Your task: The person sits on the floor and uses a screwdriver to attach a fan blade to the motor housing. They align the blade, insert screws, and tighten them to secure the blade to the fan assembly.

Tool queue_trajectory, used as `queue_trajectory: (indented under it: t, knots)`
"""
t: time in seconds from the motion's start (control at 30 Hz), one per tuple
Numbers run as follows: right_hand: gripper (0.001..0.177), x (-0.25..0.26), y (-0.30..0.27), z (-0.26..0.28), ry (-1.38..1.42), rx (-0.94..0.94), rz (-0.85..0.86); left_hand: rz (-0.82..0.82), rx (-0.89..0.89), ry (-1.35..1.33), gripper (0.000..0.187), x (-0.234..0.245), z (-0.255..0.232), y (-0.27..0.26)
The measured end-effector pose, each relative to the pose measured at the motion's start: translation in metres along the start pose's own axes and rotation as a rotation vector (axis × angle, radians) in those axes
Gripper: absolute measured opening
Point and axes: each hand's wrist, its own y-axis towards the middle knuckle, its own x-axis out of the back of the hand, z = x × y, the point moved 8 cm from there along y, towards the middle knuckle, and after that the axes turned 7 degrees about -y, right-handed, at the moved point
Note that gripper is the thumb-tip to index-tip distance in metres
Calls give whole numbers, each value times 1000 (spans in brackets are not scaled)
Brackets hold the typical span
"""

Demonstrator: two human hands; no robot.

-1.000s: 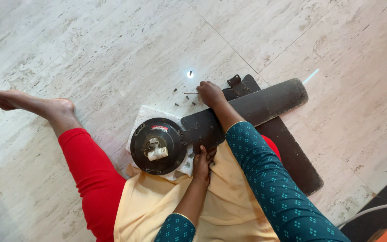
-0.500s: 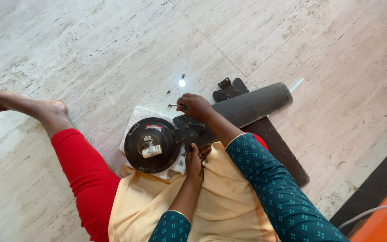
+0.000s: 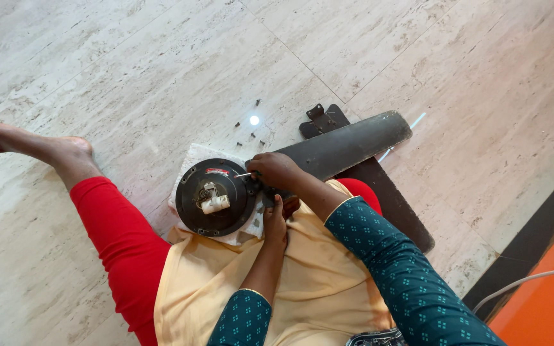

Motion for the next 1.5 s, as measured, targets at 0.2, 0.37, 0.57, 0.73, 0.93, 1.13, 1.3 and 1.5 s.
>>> queue_trajectory:
  t: [0.2, 0.37, 0.57, 0.73, 0.93, 1.13, 1.3, 1.5]
  knots:
    - [13, 30, -11, 8, 92, 105, -179, 61, -38, -12, 48, -10, -1, 5]
    - [18, 47, -27, -1, 214, -5, -239, 86, -100, 38, 44, -20, -3, -6]
    - [15, 74, -43, 6, 282, -28, -344, 114, -80, 96, 45, -32, -9, -14]
    - [20, 82, -59, 25, 286, 14, -360, 110, -77, 150, 43, -32, -9, -11]
    - [26, 72, -57, 44, 61, 39, -393, 76, -123, 154, 30, -19, 3, 1]
    - [17, 57, -44, 58, -83, 48, -430, -22, -129, 289, 22, 3, 4, 9]
    - [15, 52, -47, 48, -20, 34, -436, 2, -75, 76, 23, 5, 13, 19]
    - [17, 44, -47, 48, -30, 47, -443, -49, -40, 116, 23, 9, 16, 15]
